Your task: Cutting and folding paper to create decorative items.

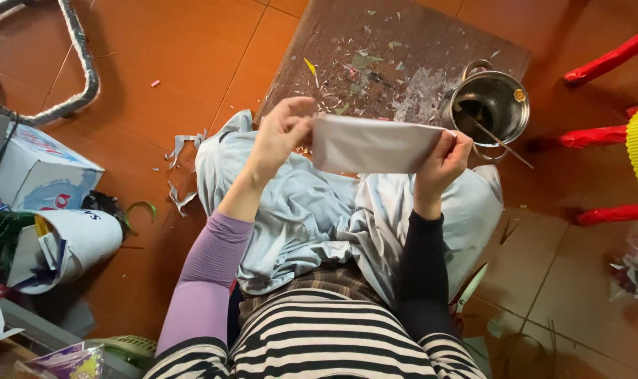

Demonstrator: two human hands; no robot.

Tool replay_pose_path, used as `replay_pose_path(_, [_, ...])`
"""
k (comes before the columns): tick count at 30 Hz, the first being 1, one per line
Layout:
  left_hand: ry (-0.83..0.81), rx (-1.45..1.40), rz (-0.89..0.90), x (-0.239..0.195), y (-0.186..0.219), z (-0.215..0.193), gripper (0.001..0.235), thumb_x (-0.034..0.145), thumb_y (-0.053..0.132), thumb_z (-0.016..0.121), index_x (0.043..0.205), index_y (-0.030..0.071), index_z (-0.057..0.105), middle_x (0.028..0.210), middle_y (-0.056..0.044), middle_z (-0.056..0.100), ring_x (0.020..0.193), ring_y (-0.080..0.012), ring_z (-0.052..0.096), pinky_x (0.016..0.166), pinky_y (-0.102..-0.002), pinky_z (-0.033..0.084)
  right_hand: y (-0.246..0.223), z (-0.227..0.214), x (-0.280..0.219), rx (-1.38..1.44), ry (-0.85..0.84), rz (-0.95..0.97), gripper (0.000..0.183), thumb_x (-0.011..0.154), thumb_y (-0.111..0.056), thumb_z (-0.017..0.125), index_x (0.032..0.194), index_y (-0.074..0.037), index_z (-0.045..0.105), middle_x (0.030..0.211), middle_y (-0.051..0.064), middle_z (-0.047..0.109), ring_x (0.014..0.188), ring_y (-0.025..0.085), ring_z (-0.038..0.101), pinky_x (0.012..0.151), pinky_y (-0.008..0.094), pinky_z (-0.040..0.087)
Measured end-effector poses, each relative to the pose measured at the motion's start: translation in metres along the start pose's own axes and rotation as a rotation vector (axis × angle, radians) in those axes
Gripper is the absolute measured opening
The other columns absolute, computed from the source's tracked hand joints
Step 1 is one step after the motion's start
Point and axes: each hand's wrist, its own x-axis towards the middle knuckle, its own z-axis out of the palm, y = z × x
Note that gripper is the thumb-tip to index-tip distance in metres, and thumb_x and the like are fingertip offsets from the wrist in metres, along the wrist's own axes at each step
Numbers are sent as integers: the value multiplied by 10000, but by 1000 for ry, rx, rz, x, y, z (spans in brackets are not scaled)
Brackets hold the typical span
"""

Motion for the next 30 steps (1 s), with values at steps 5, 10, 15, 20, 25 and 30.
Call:
replay_pose_path(5, [-225,346,75,-9,-27,12,449,855,35,835,1220,-41,585,1037,-52,689,921,-109,646,779,-279,553,-1,1,4,-76,42,46,236,1155,-197,553,1025,-1,560,939,103,576,858,210,548,824,342,500])
replay_pose_path(10, [-204,-45,-199,-6,-43,4,286,961,38,741,1210,-73,652,1012,-82,723,880,-138,680,774,-297,574,13,-2,6,-80,71,98,268,1156,-228,548,1015,-1,552,933,103,577,858,225,550,831,347,498])
replay_pose_path(15, [-270,76,-74,-5,-22,10,458,843,31,762,1255,13,564,1081,33,688,980,-52,672,833,-246,578,2,6,3,-51,47,86,269,1153,-231,542,1028,6,565,942,107,595,863,231,564,838,348,500])
replay_pose_path(20, [-201,-54,-317,-4,-55,4,240,989,138,701,1076,-85,717,878,-71,734,746,-134,701,686,-299,596,8,5,1,-42,-3,83,263,1148,-222,552,1026,10,576,936,115,592,857,232,563,833,347,500])
replay_pose_path(25, [-251,-130,-291,-5,-64,-5,215,1017,134,646,1074,-70,686,898,-72,744,770,-145,722,724,-298,625,8,8,1,-45,11,104,266,1145,-224,554,1016,8,568,926,108,591,848,220,557,828,341,504])
replay_pose_path(30, [-272,-139,-266,-5,-56,-8,217,1040,138,603,1104,-49,693,919,-68,740,818,-132,727,752,-307,626,5,6,0,-52,12,89,263,1147,-221,553,1017,7,565,924,104,591,842,210,551,821,334,503])
